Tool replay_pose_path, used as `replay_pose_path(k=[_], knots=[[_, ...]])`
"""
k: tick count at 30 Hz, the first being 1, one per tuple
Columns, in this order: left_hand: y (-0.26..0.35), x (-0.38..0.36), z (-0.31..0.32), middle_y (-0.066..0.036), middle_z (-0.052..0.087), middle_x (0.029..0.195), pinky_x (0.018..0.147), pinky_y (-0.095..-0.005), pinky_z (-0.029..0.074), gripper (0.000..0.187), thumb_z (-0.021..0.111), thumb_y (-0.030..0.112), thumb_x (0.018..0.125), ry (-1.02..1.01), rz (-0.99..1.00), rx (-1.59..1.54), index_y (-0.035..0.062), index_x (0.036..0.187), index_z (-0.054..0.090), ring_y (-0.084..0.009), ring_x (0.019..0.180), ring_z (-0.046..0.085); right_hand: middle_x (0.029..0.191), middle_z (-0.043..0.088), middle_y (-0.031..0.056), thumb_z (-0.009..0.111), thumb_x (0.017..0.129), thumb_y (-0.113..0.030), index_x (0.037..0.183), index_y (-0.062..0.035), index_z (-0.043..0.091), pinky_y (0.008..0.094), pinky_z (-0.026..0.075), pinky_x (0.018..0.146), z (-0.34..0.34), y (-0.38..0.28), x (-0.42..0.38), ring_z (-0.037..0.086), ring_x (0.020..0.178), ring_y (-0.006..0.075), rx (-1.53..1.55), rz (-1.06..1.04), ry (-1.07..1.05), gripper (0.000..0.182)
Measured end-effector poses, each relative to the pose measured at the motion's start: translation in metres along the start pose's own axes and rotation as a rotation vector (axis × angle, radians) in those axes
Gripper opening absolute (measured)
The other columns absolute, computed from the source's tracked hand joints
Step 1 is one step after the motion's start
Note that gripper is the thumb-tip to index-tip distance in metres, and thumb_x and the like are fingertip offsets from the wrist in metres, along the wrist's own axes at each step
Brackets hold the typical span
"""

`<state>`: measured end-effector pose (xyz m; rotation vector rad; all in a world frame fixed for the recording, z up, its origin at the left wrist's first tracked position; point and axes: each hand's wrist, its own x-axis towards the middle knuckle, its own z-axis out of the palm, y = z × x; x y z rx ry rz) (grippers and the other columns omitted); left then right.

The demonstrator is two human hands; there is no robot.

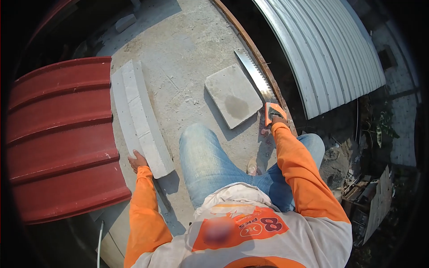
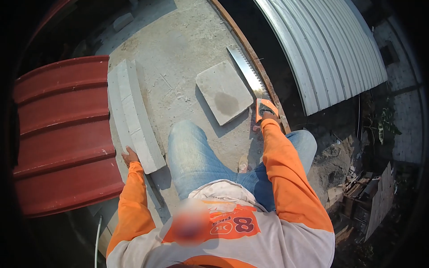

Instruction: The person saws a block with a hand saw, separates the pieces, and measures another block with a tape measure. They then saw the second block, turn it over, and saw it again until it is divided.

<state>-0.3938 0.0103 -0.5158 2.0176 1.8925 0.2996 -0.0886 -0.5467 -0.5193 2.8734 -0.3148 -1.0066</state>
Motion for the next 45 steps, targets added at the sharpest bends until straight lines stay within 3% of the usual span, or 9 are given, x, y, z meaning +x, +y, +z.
replay_pose_path(k=[1, 8, 12, 16, 25, 38, 40, 43, 45], knots=[[-0.001, 0.0, 0.0, -0.02, 0.044, 0.141, 0.106, -0.0505, 0.03, 0.075, 0.04, 0.059, 0.091, 0.009, 0.008, 0.007, 0.0019, 0.14, 0.039, -0.0384, 0.13, 0.042, 0.126, 0.06, 0.0041, 0.055, 0.094, -0.028, 0.123, -0.0223, 0.061, 0.0473, 0.043, 0.098, 0.034, 0.0, 0.03, 0.052, 0.124, 0.0262, -0.055, 0.035, 0.033, 0.031], [0.002, -0.002, -0.001, -0.019, 0.047, 0.139, 0.105, -0.0509, 0.031, 0.073, 0.04, 0.058, 0.091, 0.02, -0.008, 0.024, 0.0032, 0.139, 0.041, -0.0382, 0.128, 0.044, 0.129, 0.056, 0.0114, 0.058, 0.09, -0.026, 0.123, -0.0151, 0.059, 0.0421, 0.039, 0.104, 0.007, -0.038, 0.028, 0.051, 0.122, 0.0288, 0.279, 0.276, 0.184, 0.034], [0.001, -0.003, 0.0, -0.019, 0.048, 0.139, 0.104, -0.0494, 0.033, 0.072, 0.041, 0.057, 0.091, 0.028, -0.018, 0.034, 0.0032, 0.138, 0.041, -0.0378, 0.127, 0.045, 0.112, 0.06, 0.0199, 0.059, 0.087, -0.033, 0.117, -0.0081, 0.058, 0.0467, 0.046, 0.092, -0.005, -0.071, 0.06, 0.058, 0.106, 0.0375, 0.318, -0.146, 0.522, 0.039], [0.001, -0.004, -0.003, -0.02, 0.05, 0.136, 0.102, -0.047, 0.035, 0.07, 0.043, 0.055, 0.091, 0.05, 0.026, 0.003, 0.0022, 0.136, 0.043, -0.038, 0.124, 0.047, 0.123, 0.057, 0.0263, 0.058, 0.086, -0.048, 0.128, -0.0045, 0.054, 0.0443, 0.042, 0.1, -0.006, -0.104, 0.091, 0.054, 0.117, 0.0407, 0.48, -0.247, 0.379, 0.06], [0.003, -0.008, -0.004, -0.022, 0.051, 0.134, 0.1, -0.0479, 0.036, 0.069, 0.045, 0.055, 0.091, 0.056, 0.029, 0.047, 0.001, 0.134, 0.044, -0.0392, 0.122, 0.048, 0.128, 0.056, 0.0182, 0.058, 0.075, -0.073, 0.13, -0.0061, 0.052, 0.0502, 0.032, 0.105, -0.022, -0.166, 0.053, 0.05, 0.123, 0.0355, 0.538, 0.072, 0.475, 0.086], [0.013, -0.016, -0.009, -0.021, 0.053, 0.128, 0.098, -0.0496, 0.037, 0.066, 0.047, 0.054, 0.09, 0.046, 0.032, 0.077, 0.0002, 0.129, 0.045, -0.0386, 0.119, 0.05, 0.127, 0.053, 0.0247, 0.071, 0.074, -0.053, 0.134, -0.0029, 0.046, 0.0519, 0.036, 0.103, -0.013, -0.188, 0.01, 0.047, 0.124, 0.0375, 0.38, 0.002, 0.394, 0.082], [0.019, -0.014, -0.013, -0.021, 0.053, 0.127, 0.098, -0.0501, 0.037, 0.066, 0.047, 0.053, 0.09, 0.061, 0.01, 0.065, -0.0003, 0.129, 0.045, -0.0386, 0.119, 0.05, 0.124, 0.056, 0.0256, 0.07, 0.076, -0.052, 0.13, -0.0017, 0.051, 0.0464, 0.038, 0.102, -0.042, -0.166, 0.005, 0.05, 0.119, 0.0401, 0.615, -0.322, 0.193, 0.076], [0.022, -0.019, -0.018, -0.021, 0.055, 0.123, 0.095, -0.0513, 0.039, 0.062, 0.048, 0.052, 0.09, 0.044, 0.032, 0.068, 0.0, 0.124, 0.047, -0.0373, 0.116, 0.052, 0.121, 0.057, 0.0251, 0.064, 0.086, -0.043, 0.124, 0.0016, 0.055, 0.0433, 0.04, 0.1, -0.079, -0.118, -0.063, 0.053, 0.114, 0.0406, 0.484, -0.755, 0.463, 0.059], [0.025, -0.022, -0.024, -0.02, 0.056, 0.12, 0.094, -0.0511, 0.04, 0.058, 0.049, 0.05, 0.09, 0.033, 0.029, 0.065, 0.0014, 0.12, 0.048, -0.0365, 0.114, 0.052, 0.118, 0.058, 0.024, 0.065, 0.087, -0.032, 0.121, 0.0021, 0.055, 0.0441, 0.04, 0.098, -0.087, -0.077, -0.104, 0.053, 0.113, 0.0393, 0.372, -0.785, 0.691, 0.049]])
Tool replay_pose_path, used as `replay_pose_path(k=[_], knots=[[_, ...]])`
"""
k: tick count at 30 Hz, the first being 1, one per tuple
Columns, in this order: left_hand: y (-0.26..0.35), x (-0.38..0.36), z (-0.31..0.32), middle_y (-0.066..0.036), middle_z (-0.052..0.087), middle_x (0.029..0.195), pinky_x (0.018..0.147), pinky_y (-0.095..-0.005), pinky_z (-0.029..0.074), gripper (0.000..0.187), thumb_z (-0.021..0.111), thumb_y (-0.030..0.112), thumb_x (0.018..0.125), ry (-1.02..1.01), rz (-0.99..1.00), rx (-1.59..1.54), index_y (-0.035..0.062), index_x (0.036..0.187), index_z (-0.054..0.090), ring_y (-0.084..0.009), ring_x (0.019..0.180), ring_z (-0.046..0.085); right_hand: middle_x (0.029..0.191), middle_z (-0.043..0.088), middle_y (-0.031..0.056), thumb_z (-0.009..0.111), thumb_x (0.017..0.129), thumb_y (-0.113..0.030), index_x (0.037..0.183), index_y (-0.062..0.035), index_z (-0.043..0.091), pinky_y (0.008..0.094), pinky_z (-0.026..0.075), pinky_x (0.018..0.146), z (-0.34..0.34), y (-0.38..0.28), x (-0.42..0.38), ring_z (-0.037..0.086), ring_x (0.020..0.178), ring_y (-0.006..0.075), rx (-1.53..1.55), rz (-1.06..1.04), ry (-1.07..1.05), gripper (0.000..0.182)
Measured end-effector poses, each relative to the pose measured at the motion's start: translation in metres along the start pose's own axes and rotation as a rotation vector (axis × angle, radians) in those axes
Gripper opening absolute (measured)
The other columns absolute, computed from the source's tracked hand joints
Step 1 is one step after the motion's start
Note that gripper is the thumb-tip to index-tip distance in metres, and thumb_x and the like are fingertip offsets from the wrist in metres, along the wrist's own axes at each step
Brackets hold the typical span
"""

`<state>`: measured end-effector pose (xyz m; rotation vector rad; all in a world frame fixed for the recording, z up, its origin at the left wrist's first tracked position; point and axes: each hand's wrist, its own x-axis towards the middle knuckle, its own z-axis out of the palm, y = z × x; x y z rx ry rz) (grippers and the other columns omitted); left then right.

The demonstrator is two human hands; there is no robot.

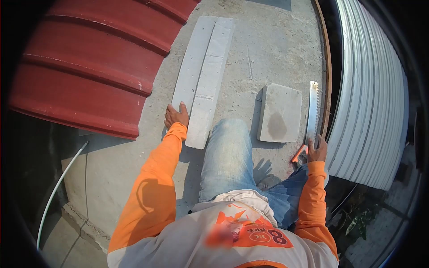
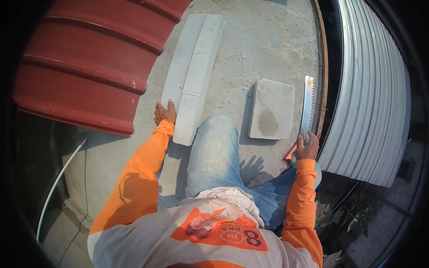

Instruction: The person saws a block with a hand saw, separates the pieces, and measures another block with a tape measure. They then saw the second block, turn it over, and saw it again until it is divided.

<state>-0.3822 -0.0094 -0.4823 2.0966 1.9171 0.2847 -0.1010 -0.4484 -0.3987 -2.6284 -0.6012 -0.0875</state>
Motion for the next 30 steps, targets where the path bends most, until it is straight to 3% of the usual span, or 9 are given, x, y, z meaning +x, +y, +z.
replay_pose_path(k=[3, 5, 8, 10, 11, 13, 15, 16, 30], knots=[[-0.002, 0.001, -0.003, -0.02, 0.057, 0.117, 0.094, -0.0514, 0.04, 0.054, 0.049, 0.049, 0.089, 0.014, -0.002, -0.042, 0.0028, 0.117, 0.048, -0.0368, 0.114, 0.052, 0.126, 0.052, 0.0245, 0.06, 0.09, -0.032, 0.127, -0.0037, 0.054, 0.0491, 0.038, 0.097, -0.048, 0.001, -0.09, 0.049, 0.116, 0.0423, -0.347, -0.163, 0.106, 0.047], [-0.001, 0.001, -0.007, -0.02, 0.057, 0.116, 0.094, -0.0517, 0.039, 0.054, 0.049, 0.049, 0.089, -0.029, -0.013, -0.039, 0.0027, 0.117, 0.048, -0.037, 0.114, 0.052, 0.137, 0.043, 0.0277, 0.059, 0.09, -0.038, 0.131, -0.0042, 0.051, 0.0486, 0.034, 0.103, -0.073, -0.027, -0.159, 0.041, 0.126, 0.0434, -0.584, -0.241, -0.108, 0.054], [0.0, 0.001, -0.02, -0.019, 0.056, 0.118, 0.096, -0.0507, 0.037, 0.055, 0.047, 0.05, 0.089, -0.11, -0.022, -0.059, 0.0031, 0.119, 0.048, -0.0354, 0.115, 0.052, 0.14, 0.038, 0.0282, 0.06, 0.091, -0.04, 0.135, -0.0068, 0.048, 0.0501, 0.03, 0.106, -0.086, -0.026, -0.215, 0.036, 0.132, 0.0416, -0.423, -0.261, -0.094, 0.056], [-0.003, 0.0, -0.017, -0.019, 0.056, 0.119, 0.096, -0.0498, 0.037, 0.056, 0.046, 0.05, 0.09, -0.115, -0.037, -0.056, 0.0035, 0.12, 0.047, -0.0344, 0.116, 0.051, 0.142, 0.038, 0.027, 0.059, 0.091, -0.045, 0.137, -0.003, 0.044, 0.046, 0.032, 0.106, -0.095, -0.021, -0.232, 0.04, 0.129, 0.0416, -0.019, 0.191, 0.054, 0.064], [-0.003, 0.002, -0.016, -0.019, 0.056, 0.12, 0.096, -0.049, 0.036, 0.057, 0.045, 0.051, 0.09, -0.123, -0.033, -0.046, 0.004, 0.121, 0.047, -0.0333, 0.117, 0.051, 0.142, 0.038, 0.027, 0.059, 0.091, -0.045, 0.137, -0.003, 0.044, 0.046, 0.032, 0.106, -0.099, -0.009, -0.244, 0.04, 0.129, 0.0416, -0.014, 0.174, 0.059, 0.064], [-0.002, 0.0, -0.016, -0.018, 0.055, 0.122, 0.096, -0.0486, 0.036, 0.057, 0.044, 0.052, 0.09, -0.094, -0.04, -0.031, 0.0048, 0.122, 0.047, -0.032, 0.117, 0.05, 0.14, 0.04, 0.0275, 0.057, 0.092, -0.048, 0.14, -0.0014, 0.04, 0.0436, 0.034, 0.107, -0.105, 0.027, -0.278, 0.041, 0.129, 0.0403, 0.144, 0.488, -0.092, 0.069], [-0.003, 0.001, -0.018, -0.018, 0.055, 0.121, 0.096, -0.0487, 0.036, 0.057, 0.045, 0.051, 0.09, -0.112, -0.034, -0.051, 0.0051, 0.123, 0.047, -0.032, 0.117, 0.05, 0.134, 0.045, 0.0276, 0.057, 0.092, -0.047, 0.137, -0.0012, 0.041, 0.0452, 0.041, 0.1, -0.106, 0.067, -0.315, 0.048, 0.122, 0.0395, 0.035, 0.46, -0.047, 0.066], [-0.003, 0.001, -0.019, -0.018, 0.055, 0.12, 0.095, -0.0487, 0.036, 0.057, 0.045, 0.051, 0.09, -0.131, -0.036, -0.061, 0.0051, 0.124, 0.046, -0.0321, 0.117, 0.051, 0.128, 0.05, 0.0276, 0.056, 0.093, -0.046, 0.135, -0.001, 0.042, 0.0469, 0.048, 0.094, -0.107, 0.072, -0.319, 0.054, 0.115, 0.0387, -0.077, 0.443, -0.001, 0.063], [-0.011, -0.001, -0.016, -0.019, 0.054, 0.12, 0.096, -0.0505, 0.036, 0.058, 0.048, 0.049, 0.09, -0.11, -0.013, -0.178, 0.0026, 0.125, 0.044, -0.0336, 0.114, 0.05, 0.125, 0.053, 0.0263, 0.054, 0.093, -0.047, 0.13, -0.0033, 0.044, 0.0504, 0.052, 0.085, -0.093, 0.03, -0.233, 0.057, 0.11, 0.0381, 0.155, 0.563, -0.207, 0.058]])
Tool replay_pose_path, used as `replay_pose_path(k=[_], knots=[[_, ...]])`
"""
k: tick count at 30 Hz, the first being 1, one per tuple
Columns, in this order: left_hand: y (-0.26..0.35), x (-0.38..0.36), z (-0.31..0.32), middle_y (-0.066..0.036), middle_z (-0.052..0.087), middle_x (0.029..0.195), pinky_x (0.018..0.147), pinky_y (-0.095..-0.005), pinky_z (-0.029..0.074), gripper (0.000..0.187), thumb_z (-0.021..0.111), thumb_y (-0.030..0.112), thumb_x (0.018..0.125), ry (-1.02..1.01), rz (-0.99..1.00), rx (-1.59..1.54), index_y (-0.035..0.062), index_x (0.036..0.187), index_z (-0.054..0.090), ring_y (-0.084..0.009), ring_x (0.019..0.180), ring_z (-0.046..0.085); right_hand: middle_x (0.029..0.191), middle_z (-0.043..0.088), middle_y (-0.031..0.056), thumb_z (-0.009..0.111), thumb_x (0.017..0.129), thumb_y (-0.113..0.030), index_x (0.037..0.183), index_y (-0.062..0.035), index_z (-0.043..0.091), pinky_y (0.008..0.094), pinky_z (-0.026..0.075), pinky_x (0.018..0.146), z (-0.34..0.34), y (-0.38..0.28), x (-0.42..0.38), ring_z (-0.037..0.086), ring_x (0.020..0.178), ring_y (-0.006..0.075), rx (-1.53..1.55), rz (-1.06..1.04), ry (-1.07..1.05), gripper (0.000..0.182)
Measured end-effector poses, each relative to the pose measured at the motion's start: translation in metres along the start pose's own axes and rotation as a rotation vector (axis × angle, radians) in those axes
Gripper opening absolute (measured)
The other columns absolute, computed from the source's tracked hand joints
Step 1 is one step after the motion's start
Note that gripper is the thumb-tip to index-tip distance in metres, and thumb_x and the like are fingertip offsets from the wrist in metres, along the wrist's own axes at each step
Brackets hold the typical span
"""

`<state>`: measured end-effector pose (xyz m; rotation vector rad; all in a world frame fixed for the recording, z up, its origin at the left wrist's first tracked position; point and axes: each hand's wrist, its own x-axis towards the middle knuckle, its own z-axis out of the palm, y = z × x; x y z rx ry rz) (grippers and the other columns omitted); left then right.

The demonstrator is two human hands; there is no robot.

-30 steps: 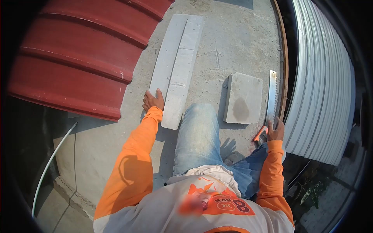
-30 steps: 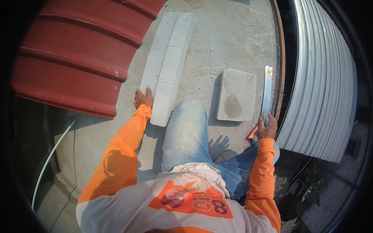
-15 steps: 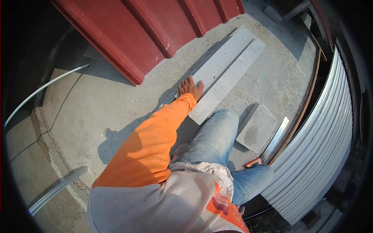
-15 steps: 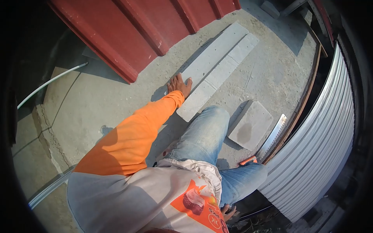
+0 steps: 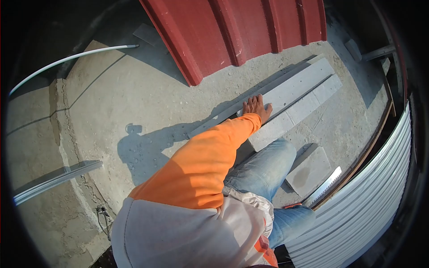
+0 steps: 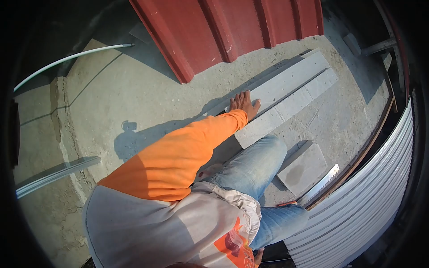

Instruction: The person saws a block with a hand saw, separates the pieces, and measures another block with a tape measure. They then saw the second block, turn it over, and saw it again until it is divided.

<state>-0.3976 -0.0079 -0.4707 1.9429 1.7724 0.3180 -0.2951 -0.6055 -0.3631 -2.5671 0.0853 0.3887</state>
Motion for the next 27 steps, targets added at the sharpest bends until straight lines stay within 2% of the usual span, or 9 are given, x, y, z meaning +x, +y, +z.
replay_pose_path(k=[3, 9, 17, 18, 20, 23, 25, 26, 27], knots=[[0.001, 0.002, -0.007, -0.019, 0.054, 0.122, 0.096, -0.0506, 0.035, 0.059, 0.047, 0.049, 0.09, -0.087, -0.014, -0.026, 0.0026, 0.126, 0.045, -0.0334, 0.116, 0.049, 0.125, 0.054, 0.0261, 0.054, 0.093, -0.047, 0.13, -0.0038, 0.044, 0.0512, 0.053, 0.083, -0.01, -0.036, 0.009, 0.058, 0.109, 0.038, 0.154, 0.059, -0.096, 0.057], [-0.002, 0.0, 0.005, -0.016, 0.054, 0.124, 0.093, -0.0479, 0.036, 0.065, 0.049, 0.049, 0.089, -0.005, -0.025, 0.022, 0.0025, 0.134, 0.043, -0.0298, 0.113, 0.05, 0.124, 0.055, 0.0255, 0.054, 0.093, -0.047, 0.128, -0.0048, 0.045, 0.0527, 0.055, 0.08, -0.038, -0.124, 0.023, 0.059, 0.107, 0.0377, 0.443, 0.106, -0.352, 0.056], [-0.013, -0.007, -0.004, -0.017, 0.026, 0.152, 0.113, -0.0562, 0.018, 0.07, 0.047, 0.047, 0.091, 0.022, 0.077, -0.291, 0.0061, 0.144, 0.028, -0.0328, 0.144, 0.017, 0.122, 0.056, 0.0248, 0.053, 0.093, -0.048, 0.125, -0.0061, 0.046, 0.0547, 0.057, 0.075, -0.024, -0.259, 0.072, 0.061, 0.104, 0.0374, 0.728, -0.109, -1.026, 0.053], [-0.013, -0.008, -0.009, -0.017, 0.026, 0.151, 0.112, -0.0571, 0.018, 0.069, 0.048, 0.047, 0.091, 0.006, 0.091, -0.306, 0.0053, 0.143, 0.031, -0.0328, 0.144, 0.016, 0.11, 0.062, 0.0228, 0.052, 0.094, -0.046, 0.117, -0.0057, 0.046, 0.0503, 0.061, 0.057, 0.0, -0.283, 0.062, 0.066, 0.089, 0.0342, 0.672, -0.209, -0.869, 0.047], [-0.014, -0.007, -0.007, -0.017, 0.026, 0.151, 0.112, -0.0572, 0.018, 0.068, 0.049, 0.047, 0.091, -0.014, 0.084, -0.311, 0.0051, 0.142, 0.032, -0.0333, 0.144, 0.016, 0.11, 0.061, 0.0223, 0.049, 0.098, -0.037, 0.112, -0.0065, 0.045, 0.0459, 0.061, 0.059, 0.032, -0.337, 0.05, 0.066, 0.085, 0.0299, 0.583, -0.26, -0.903, 0.034], [-0.013, -0.006, -0.01, -0.017, 0.027, 0.15, 0.112, -0.0571, 0.019, 0.066, 0.049, 0.046, 0.091, -0.036, 0.094, -0.291, 0.0046, 0.14, 0.035, -0.0344, 0.143, 0.017, 0.107, 0.063, 0.018, 0.049, 0.099, -0.033, 0.111, -0.006, 0.048, 0.0301, 0.056, 0.072, 0.083, -0.374, 0.061, 0.064, 0.086, 0.0208, 0.456, -0.391, -1.026, 0.029], [-0.014, -0.008, -0.011, -0.019, 0.029, 0.148, 0.11, -0.0566, 0.021, 0.064, 0.05, 0.044, 0.09, 0.015, 0.173, -0.298, 0.0038, 0.138, 0.036, -0.0352, 0.142, 0.02, 0.103, 0.063, 0.0149, 0.05, 0.099, -0.031, 0.111, -0.0068, 0.048, 0.0285, 0.055, 0.069, 0.105, -0.393, 0.058, 0.063, 0.085, 0.0178, 0.406, -0.398, -1.096, 0.027], [-0.013, -0.01, -0.004, -0.02, 0.031, 0.145, 0.109, -0.0562, 0.022, 0.062, 0.051, 0.042, 0.09, 0.231, 0.353, -0.243, 0.0028, 0.136, 0.037, -0.036, 0.139, 0.023, 0.099, 0.063, 0.0134, 0.05, 0.099, -0.031, 0.11, -0.007, 0.048, 0.0276, 0.054, 0.068, 0.117, -0.393, 0.062, 0.062, 0.082, 0.0166, 0.417, -0.427, -1.106, 0.026], [-0.007, -0.02, 0.003, -0.021, 0.033, 0.144, 0.109, -0.0543, 0.023, 0.062, 0.052, 0.041, 0.089, 0.237, 0.493, -0.339, 0.0021, 0.135, 0.037, -0.0367, 0.138, 0.026, 0.096, 0.063, 0.0119, 0.05, 0.099, -0.031, 0.109, -0.0073, 0.048, 0.0267, 0.053, 0.066, 0.129, -0.391, 0.07, 0.061, 0.078, 0.0154, 0.432, -0.461, -1.114, 0.026]])
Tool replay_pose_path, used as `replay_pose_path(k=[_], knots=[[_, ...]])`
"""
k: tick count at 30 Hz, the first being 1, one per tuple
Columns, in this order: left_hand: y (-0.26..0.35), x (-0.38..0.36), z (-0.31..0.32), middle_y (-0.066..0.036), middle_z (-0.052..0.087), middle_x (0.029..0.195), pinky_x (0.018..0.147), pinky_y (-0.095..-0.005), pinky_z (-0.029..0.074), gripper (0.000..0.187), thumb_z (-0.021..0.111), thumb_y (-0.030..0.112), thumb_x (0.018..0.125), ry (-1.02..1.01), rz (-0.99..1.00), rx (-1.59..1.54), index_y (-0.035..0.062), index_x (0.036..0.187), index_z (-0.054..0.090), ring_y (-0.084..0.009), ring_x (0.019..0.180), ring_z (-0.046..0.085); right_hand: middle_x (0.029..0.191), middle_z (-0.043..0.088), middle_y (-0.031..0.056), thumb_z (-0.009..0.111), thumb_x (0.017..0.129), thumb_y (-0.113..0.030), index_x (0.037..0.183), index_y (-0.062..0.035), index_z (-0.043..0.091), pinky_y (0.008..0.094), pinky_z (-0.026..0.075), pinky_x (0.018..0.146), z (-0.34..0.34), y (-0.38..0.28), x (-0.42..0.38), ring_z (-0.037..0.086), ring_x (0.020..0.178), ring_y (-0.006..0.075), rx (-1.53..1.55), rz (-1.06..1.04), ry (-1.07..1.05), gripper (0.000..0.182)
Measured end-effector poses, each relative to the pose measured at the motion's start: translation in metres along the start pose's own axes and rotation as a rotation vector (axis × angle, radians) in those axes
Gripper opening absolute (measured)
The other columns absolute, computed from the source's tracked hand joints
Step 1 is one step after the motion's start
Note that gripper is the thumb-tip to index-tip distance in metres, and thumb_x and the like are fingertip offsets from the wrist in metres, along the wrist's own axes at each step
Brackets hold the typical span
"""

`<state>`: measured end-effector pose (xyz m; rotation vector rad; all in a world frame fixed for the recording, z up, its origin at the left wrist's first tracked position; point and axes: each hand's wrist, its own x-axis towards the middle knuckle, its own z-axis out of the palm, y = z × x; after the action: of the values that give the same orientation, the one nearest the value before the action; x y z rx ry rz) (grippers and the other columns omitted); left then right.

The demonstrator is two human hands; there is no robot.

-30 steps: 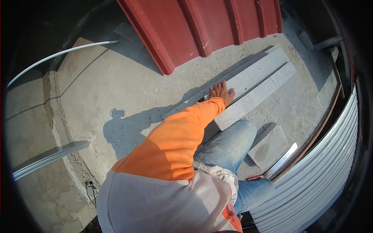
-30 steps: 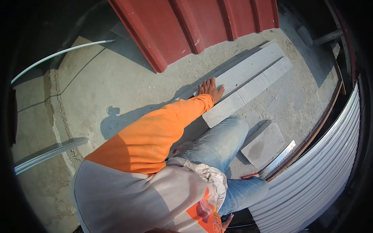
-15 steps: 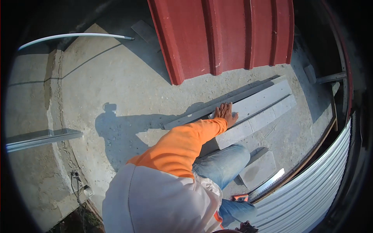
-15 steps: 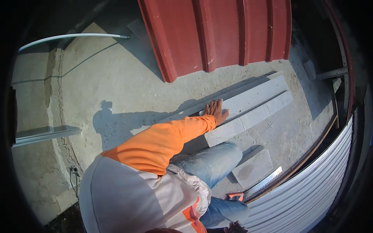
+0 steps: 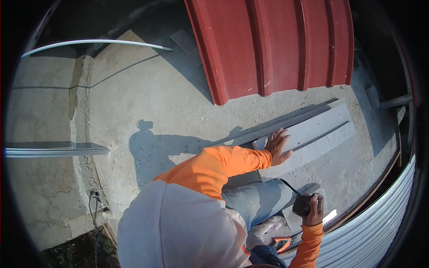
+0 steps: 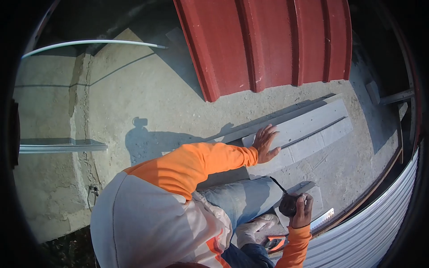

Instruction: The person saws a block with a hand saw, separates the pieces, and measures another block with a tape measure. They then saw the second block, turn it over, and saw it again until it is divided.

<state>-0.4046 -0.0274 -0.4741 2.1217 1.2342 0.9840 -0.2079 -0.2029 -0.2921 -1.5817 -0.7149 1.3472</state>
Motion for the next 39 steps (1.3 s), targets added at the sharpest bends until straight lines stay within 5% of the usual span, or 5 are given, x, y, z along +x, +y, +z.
replay_pose_path(k=[11, 14, 26, 32, 39], knots=[[0.163, -0.015, 0.036, -0.021, 0.059, 0.116, 0.094, -0.0385, 0.045, 0.1, 0.073, 0.069, 0.066, -0.957, -0.154, -0.774, -0.0011, 0.131, 0.043, -0.0344, 0.109, 0.058, 0.093, 0.061, 0.0131, 0.068, 0.088, -0.04, 0.102, -0.0027, 0.052, 0.0317, 0.053, 0.058, -0.079, 0.056, 0.03, 0.064, 0.073, 0.0258, -1.228, -0.735, -0.134, 0.043], [0.159, -0.007, 0.064, -0.019, 0.06, 0.115, 0.092, -0.0376, 0.046, 0.091, 0.079, 0.059, 0.066, -1.17, -0.137, -0.669, 0.0017, 0.129, 0.047, -0.033, 0.109, 0.058, 0.091, 0.061, 0.0129, 0.071, 0.084, -0.044, 0.101, -0.0035, 0.053, 0.0348, 0.055, 0.057, -0.064, 0.051, 0.027, 0.064, 0.072, 0.0254, 0.201, 0.384, 0.224, 0.048], [0.15, -0.003, 0.176, -0.01, 0.062, 0.118, 0.094, -0.0374, 0.041, 0.051, 0.048, 0.045, 0.092, -1.932, 0.016, -0.095, 0.0062, 0.122, 0.06, -0.0254, 0.107, 0.056, 0.069, 0.057, 0.0025, 0.073, 0.085, -0.03, 0.094, -0.0094, 0.05, 0.0213, 0.045, 0.041, -0.221, 0.205, -0.01, 0.055, 0.05, 0.0097, 0.31, 0.129, 0.644, 0.033], [0.114, 0.023, 0.261, -0.011, 0.063, 0.109, 0.09, -0.0365, 0.044, 0.028, 0.048, 0.021, 0.091, -1.926, 0.97, -0.023, 0.0056, 0.109, 0.063, -0.0295, 0.102, 0.058, 0.068, 0.06, 0.0059, 0.074, 0.085, -0.027, 0.085, -0.0053, 0.048, 0.0249, 0.046, 0.048, -0.206, 0.254, 0.028, 0.059, 0.054, 0.0123, 0.162, -0.101, 0.924, 0.034], [0.159, 0.071, 0.297, -0.005, 0.067, 0.095, 0.081, -0.0306, 0.045, 0.027, 0.054, 0.028, 0.091, -2.017, 0.371, 0.318, 0.0078, 0.104, 0.066, -0.0166, 0.086, 0.059, 0.092, 0.068, 0.013, 0.068, 0.085, -0.014, 0.104, -0.0027, 0.059, 0.0313, 0.053, 0.071, -0.225, 0.265, 0.04, 0.067, 0.079, 0.0213, -0.318, -0.209, 0.924, 0.024]])
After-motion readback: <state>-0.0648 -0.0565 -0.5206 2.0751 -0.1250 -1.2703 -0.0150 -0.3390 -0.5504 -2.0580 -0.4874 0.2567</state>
